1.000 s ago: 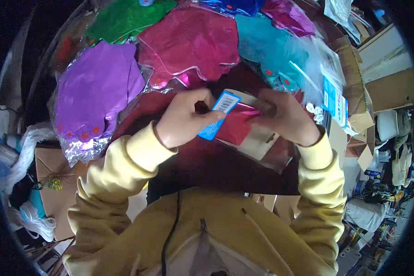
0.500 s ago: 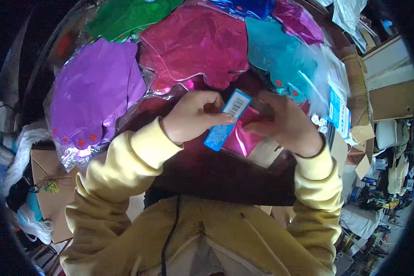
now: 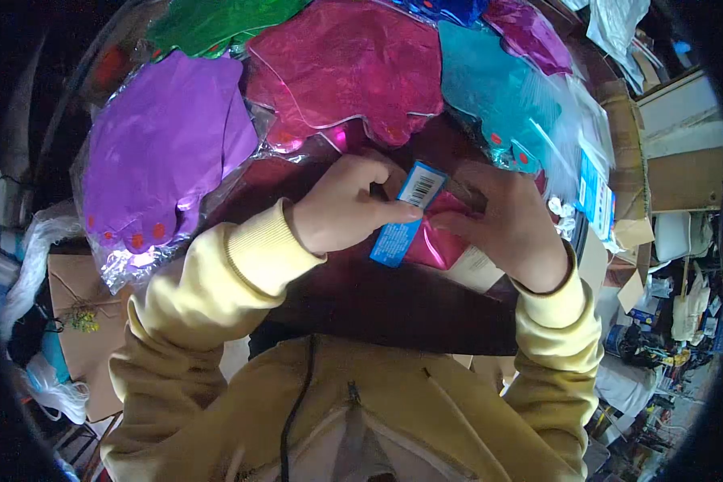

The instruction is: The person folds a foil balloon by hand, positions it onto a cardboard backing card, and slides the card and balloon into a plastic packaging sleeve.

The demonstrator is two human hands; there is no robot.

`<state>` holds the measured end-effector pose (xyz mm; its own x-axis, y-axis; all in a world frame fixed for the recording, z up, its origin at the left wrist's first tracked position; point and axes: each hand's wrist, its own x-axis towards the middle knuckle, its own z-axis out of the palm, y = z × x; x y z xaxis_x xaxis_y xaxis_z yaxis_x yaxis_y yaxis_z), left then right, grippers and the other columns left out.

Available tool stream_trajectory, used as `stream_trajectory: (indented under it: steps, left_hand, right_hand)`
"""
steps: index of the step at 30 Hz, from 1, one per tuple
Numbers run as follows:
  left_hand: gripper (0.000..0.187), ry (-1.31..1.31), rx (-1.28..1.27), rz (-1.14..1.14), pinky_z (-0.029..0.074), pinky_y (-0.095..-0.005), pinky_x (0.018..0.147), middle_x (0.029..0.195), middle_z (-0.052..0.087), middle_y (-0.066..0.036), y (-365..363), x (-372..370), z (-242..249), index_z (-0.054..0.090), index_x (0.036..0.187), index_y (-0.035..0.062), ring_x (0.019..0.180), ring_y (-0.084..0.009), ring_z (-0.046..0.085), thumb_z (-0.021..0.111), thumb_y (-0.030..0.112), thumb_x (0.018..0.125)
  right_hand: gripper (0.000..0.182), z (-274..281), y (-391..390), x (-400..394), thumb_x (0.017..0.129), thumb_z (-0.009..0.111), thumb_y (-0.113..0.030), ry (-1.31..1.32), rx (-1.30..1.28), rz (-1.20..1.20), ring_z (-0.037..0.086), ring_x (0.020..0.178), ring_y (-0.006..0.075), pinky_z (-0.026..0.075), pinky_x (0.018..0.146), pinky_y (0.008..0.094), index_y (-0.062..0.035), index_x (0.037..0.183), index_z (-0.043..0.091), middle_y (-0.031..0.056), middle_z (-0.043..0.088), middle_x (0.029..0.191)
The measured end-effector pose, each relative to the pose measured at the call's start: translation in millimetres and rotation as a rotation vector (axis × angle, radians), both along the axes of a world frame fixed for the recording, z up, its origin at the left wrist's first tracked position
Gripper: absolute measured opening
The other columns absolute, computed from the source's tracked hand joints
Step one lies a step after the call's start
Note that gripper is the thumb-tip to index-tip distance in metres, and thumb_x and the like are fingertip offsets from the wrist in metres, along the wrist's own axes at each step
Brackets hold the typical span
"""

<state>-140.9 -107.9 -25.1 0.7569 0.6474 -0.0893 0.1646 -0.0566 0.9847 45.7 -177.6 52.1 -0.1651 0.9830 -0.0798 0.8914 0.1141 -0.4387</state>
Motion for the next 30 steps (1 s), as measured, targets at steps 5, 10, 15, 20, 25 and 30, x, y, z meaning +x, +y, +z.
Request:
stream_trajectory:
  steps: [5,10,15,20,25,30]
  left_hand:
    - [0.022,-0.145,-0.007,0.084,0.045,-0.0256,0.059,0.078,0.063,-0.006,0.0,3.1,-10.7,0.064,0.084,-0.0004,0.067,-0.0097,0.056,0.075,0.015,0.072]
    - [0.022,-0.053,0.126,-0.018,0.046,-0.0259,0.062,0.079,0.062,-0.008,2.7,0.4,-5.9,0.063,0.085,-0.0012,0.07,-0.012,0.058,0.074,0.013,0.073]
    - [0.021,-0.296,0.284,0.049,0.046,-0.0271,0.061,0.077,0.061,-0.009,-2.4,7.3,-14.6,0.061,0.083,-0.0012,0.071,-0.0144,0.058,0.073,0.015,0.074]
    - [0.021,-0.272,-0.01,0.165,0.047,-0.027,0.069,0.086,0.063,-0.009,-16.7,13.9,-7.9,0.06,0.092,-0.0012,0.081,-0.0113,0.058,0.067,0.016,0.083]
    - [0.02,-0.057,0.203,-0.132,0.05,-0.0279,0.072,0.089,0.065,-0.008,-17.9,6.5,-1.4,0.06,0.1,-0.0001,0.081,-0.0108,0.06,0.063,0.015,0.087]
    - [0.019,-0.106,0.02,-0.284,0.052,-0.0289,0.067,0.085,0.066,-0.008,-15.8,5.7,-5.1,0.06,0.1,0.0006,0.074,-0.013,0.064,0.063,0.014,0.087]
  right_hand:
    - [0.027,0.5,-2.4,-0.6,0.068,0.073,-0.019,0.062,0.063,0.03,0.058,0.073,0.041,0.044,0.062,0.0465,-0.0035,0.084,0.057,0.0205,0.06,0.076]
    - [0.027,1.4,-9.8,-3.6,0.069,0.072,-0.017,0.024,0.088,-0.021,0.058,0.073,0.0411,0.044,0.062,0.0467,-0.0026,0.085,0.057,0.0208,0.06,0.077]
    - [0.025,2.6,-3.0,0.6,0.071,0.071,-0.013,0.068,0.007,0.011,0.059,0.071,0.0387,0.046,0.061,0.0424,-0.0013,0.088,0.058,0.0206,0.061,0.078]
    - [0.021,0.9,6.3,13.6,0.076,0.07,-0.003,0.595,-0.214,-0.039,0.053,0.07,0.0138,0.045,0.062,0.0281,0.0018,0.094,0.06,0.0077,0.061,0.077]
    - [0.021,-9.6,2.5,31.7,0.081,0.065,0.004,0.782,-0.378,-0.029,0.058,0.081,0.007,0.048,0.068,0.0222,0.0053,0.102,0.06,0.0054,0.066,0.091]
    - [0.021,-7.3,-3.5,37.1,0.081,0.066,0.002,0.676,-0.413,-0.046,0.057,0.081,0.0059,0.047,0.067,0.0213,0.0046,0.101,0.06,0.0053,0.065,0.09]
